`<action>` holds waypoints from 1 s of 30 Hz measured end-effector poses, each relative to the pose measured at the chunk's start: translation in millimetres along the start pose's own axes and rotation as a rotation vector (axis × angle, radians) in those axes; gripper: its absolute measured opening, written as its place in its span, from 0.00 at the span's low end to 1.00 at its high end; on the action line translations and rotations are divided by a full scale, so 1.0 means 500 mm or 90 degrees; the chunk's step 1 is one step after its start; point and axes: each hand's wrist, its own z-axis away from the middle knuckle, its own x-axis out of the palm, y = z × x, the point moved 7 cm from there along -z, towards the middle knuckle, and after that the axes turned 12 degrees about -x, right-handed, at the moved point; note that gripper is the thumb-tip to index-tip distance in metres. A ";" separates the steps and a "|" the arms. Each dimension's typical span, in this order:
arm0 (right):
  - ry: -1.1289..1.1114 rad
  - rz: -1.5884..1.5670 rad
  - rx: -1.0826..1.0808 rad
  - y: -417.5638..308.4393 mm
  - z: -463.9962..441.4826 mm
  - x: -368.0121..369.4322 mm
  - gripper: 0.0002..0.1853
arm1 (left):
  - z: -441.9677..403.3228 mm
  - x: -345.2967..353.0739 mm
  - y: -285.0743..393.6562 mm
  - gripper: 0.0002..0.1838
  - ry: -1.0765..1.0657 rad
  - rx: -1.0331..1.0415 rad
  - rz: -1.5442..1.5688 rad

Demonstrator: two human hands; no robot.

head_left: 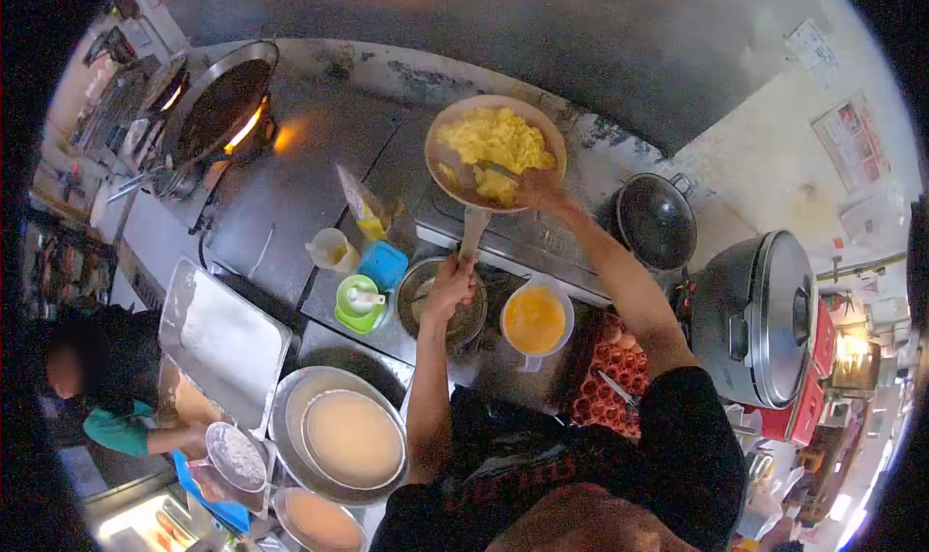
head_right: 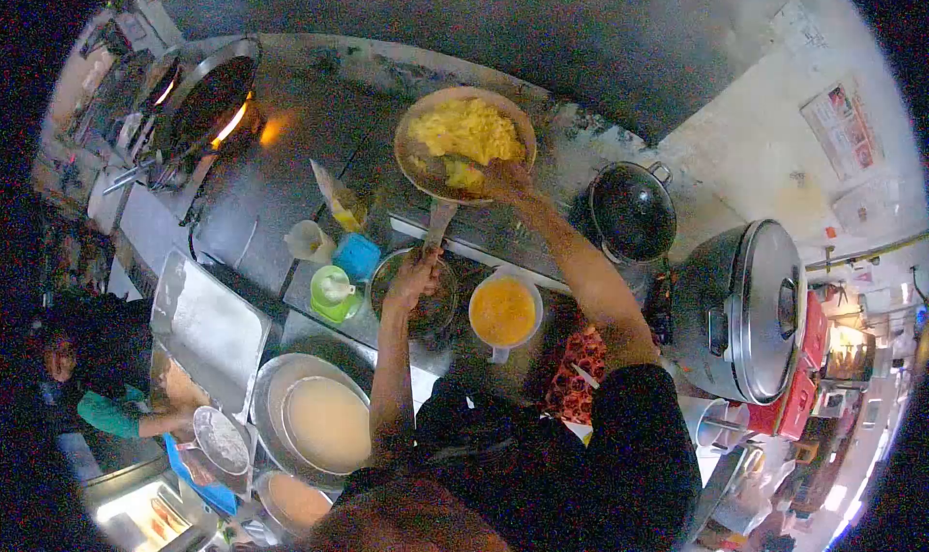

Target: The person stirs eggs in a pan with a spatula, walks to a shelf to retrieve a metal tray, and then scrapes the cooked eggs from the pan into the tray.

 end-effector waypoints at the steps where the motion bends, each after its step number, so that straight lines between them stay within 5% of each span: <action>1: 0.028 -0.046 -0.009 0.002 0.015 -0.012 0.10 | 0.003 0.002 0.004 0.14 0.006 0.015 -0.004; 3: 0.069 -0.231 0.005 -0.002 0.064 -0.041 0.11 | 0.005 0.002 0.008 0.16 0.021 0.048 -0.006; 7: -0.065 -0.594 0.258 0.097 0.132 0.007 0.15 | 0.013 0.002 0.008 0.17 0.003 0.096 0.012; 10: -0.047 -0.637 0.352 0.124 0.185 -0.014 0.14 | 0.029 0.005 0.019 0.17 0.041 0.053 -0.043; 15: -0.020 -0.402 0.174 0.196 0.183 -0.073 0.15 | -0.020 -0.010 -0.006 0.18 0.003 0.048 -0.036; 18: -0.009 -0.388 0.081 0.121 0.126 -0.097 0.16 | -0.015 -0.004 -0.001 0.17 -0.018 0.028 -0.034; 23: -0.100 0.153 -0.255 0.055 -0.014 0.045 0.11 | -0.039 -0.014 -0.013 0.14 -0.029 0.007 -0.027; 25: -0.115 0.218 -0.345 0.063 -0.024 0.047 0.09 | -0.025 -0.010 -0.013 0.14 -0.031 -0.004 -0.033; 30: -0.269 -0.058 0.011 0.056 0.005 -0.195 0.11 | -0.014 -0.006 -0.002 0.13 -0.040 0.002 -0.023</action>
